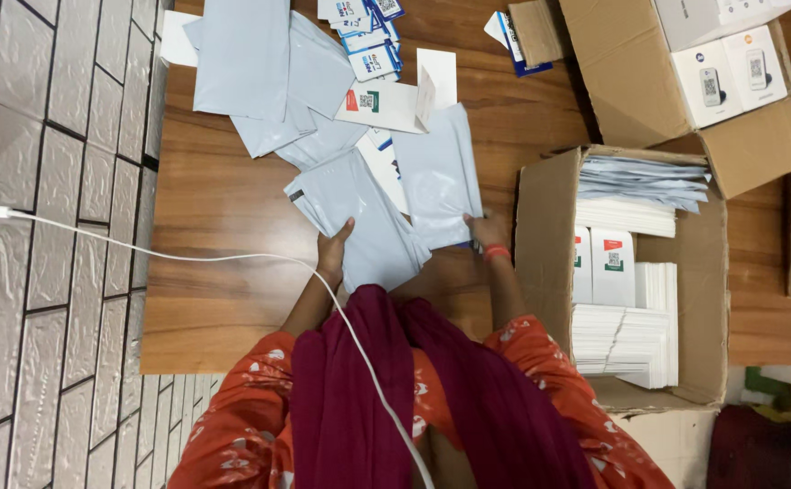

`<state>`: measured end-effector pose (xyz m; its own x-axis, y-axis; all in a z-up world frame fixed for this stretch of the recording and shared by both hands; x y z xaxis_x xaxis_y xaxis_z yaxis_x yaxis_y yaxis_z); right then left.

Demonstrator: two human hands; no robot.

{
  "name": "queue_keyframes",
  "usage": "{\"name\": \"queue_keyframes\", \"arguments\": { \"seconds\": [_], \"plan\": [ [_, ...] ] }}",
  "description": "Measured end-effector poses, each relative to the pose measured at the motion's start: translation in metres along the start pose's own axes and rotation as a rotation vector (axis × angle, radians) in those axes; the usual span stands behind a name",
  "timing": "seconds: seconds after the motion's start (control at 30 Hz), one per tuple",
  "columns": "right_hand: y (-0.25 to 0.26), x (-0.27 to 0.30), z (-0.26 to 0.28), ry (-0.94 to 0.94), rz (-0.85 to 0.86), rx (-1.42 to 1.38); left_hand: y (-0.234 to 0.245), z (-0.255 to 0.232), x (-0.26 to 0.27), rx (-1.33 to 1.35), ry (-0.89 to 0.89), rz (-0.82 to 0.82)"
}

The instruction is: The person sits on the floor and organizes small white boxes and light blue padded envelopes on a wooden table. They pick up the boxes, place them into the envelopes, and then stack the filled envelopes into a large cardboard box.

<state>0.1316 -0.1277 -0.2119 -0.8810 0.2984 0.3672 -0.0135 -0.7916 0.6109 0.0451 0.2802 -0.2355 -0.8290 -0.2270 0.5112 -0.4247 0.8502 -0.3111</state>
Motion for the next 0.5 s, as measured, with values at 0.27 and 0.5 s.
{"name": "queue_keyframes", "arguments": {
  "seconds": [0.27, 0.5],
  "plan": [
    [0.110, 0.136, -0.062, 0.120, -0.314, -0.275, -0.054, 0.037, 0.017, 0.022, 0.235, 0.125],
    [0.082, 0.210, 0.036, 0.618, -0.229, 0.200, -0.171, 0.034, 0.078, 0.224, 0.236, 0.481]
  ]
}}
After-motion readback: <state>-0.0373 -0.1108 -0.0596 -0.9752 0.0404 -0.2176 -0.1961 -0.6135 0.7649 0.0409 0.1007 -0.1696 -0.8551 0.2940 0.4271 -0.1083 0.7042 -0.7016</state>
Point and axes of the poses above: each hand's wrist, its own x-axis away from the middle knuckle, its own y-axis out of the back of the hand, z = x × y, the point moved 10 cm from there along -x, towards the middle knuckle, and after that the axes turned 3 degrees about -x, right-handed, at the moved point
